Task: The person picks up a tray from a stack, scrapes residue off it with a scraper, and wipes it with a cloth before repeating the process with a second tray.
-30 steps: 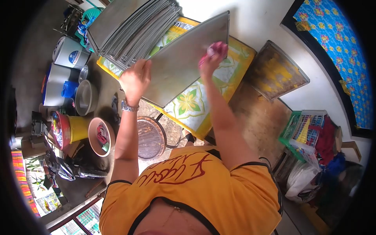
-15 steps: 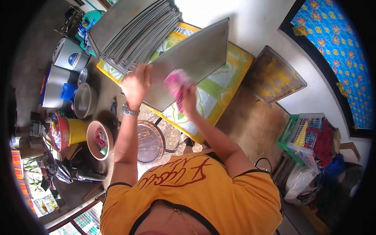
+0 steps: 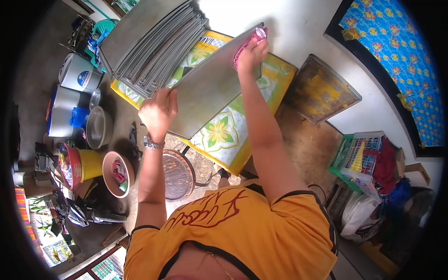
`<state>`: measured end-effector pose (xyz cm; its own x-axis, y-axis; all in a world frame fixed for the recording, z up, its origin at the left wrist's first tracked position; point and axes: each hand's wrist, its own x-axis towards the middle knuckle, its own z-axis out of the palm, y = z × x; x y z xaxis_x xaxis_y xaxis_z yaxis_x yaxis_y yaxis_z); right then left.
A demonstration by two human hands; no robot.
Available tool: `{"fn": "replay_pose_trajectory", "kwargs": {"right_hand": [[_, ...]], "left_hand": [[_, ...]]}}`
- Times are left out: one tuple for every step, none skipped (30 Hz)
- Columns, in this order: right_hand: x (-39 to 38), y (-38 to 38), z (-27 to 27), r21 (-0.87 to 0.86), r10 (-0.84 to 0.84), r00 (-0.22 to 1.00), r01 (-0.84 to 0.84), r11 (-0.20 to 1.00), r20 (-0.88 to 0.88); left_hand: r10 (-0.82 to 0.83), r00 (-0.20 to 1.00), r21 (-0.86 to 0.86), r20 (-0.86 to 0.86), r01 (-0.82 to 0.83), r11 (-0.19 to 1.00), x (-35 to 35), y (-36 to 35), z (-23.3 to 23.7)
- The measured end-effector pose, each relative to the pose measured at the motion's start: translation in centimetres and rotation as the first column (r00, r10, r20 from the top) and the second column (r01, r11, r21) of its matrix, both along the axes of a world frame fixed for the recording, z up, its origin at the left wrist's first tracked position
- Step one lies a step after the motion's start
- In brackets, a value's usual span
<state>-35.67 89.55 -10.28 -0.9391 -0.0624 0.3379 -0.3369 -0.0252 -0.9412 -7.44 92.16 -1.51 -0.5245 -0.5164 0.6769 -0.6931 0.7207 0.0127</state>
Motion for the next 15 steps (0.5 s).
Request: {"fn": "replay_pose_trajectory", "kwargs": {"right_hand": [[0.4,-0.1,-0.1,0.055,0.002,0.996,0.003,0.998,-0.087],[1.0,-0.1,-0.4,0.11,0.008,0.985,0.011,0.994,-0.175],[1.5,0.1,-0.3,0.163,0.019,0.965,0.025,0.986,-0.26],[1.5,0.2,-0.1,0.136,0.046,0.956,-0.007,0.991,-0.289],[1.4,0.5,0.1,0.112,0.075,0.946,-0.041,0.993,-0.315],[1.3,0.8,0.3,0.09,0.102,0.935,-0.076,0.993,-0.339],[0.2,0.8,0.4,0.158,0.071,0.968,-0.033,0.987,-0.241],[-0.9,0.5,0.0,0.158,0.047,0.977,-0.014,0.987,-0.207],[-1.8,0.3,-0.8,0.159,0.022,0.985,0.006,0.987,-0.172],[-2.7,0.3,-1.8,0.159,-0.003,0.99,0.025,0.987,-0.139],[-3.4,0.6,-2.9,0.334,-0.004,1.0,-0.004,0.943,0.026],[-3.8,0.6,-5.4,0.362,-0.019,0.998,-0.006,0.932,0.066],[-4.0,0.8,-8.1,0.39,-0.034,0.994,-0.009,0.921,0.105],[-3.8,1.6,-9.6,0.446,-0.03,0.99,-0.034,0.894,0.136],[-3.6,2.1,-11.1,0.501,-0.027,0.985,-0.062,0.863,0.169]], "left_hand": [[0.011,1.0,-0.004,0.006,-0.011,1.0,0.0,0.0,0.0],[0.021,1.0,-0.008,0.009,-0.021,1.0,-0.2,0.0,-0.1],[0.021,1.0,-0.012,0.008,-0.021,1.0,-0.3,-0.2,0.0],[0.021,1.0,-0.016,0.009,-0.021,1.0,-0.2,-0.4,0.0],[0.023,1.0,-0.018,0.012,-0.023,1.0,-0.1,-0.5,0.0],[0.029,0.999,-0.02,0.023,-0.029,0.999,-0.1,-0.3,0.0],[0.033,0.999,-0.023,0.036,-0.032,0.999,-0.1,-0.2,0.0],[0.036,0.998,-0.028,0.045,-0.035,0.999,-0.1,-0.1,0.0],[0.035,0.999,-0.026,0.04,-0.034,0.999,-0.1,0.0,-0.1],[0.033,0.999,-0.027,0.032,-0.033,0.999,-0.1,0.0,-0.3],[0.034,0.999,-0.029,0.022,-0.034,0.999,-0.1,-0.1,-0.4],[0.025,1.0,-0.024,0.011,-0.025,0.999,-0.1,-0.2,-0.5],[0.017,1.0,-0.018,0.0,-0.017,1.0,-0.1,-0.2,-0.6],[0.01,1.0,-0.013,-0.011,-0.011,1.0,-0.1,-0.4,-0.7],[0.013,1.0,-0.022,-0.013,-0.014,1.0,-0.2,-0.4,-0.6]]}}
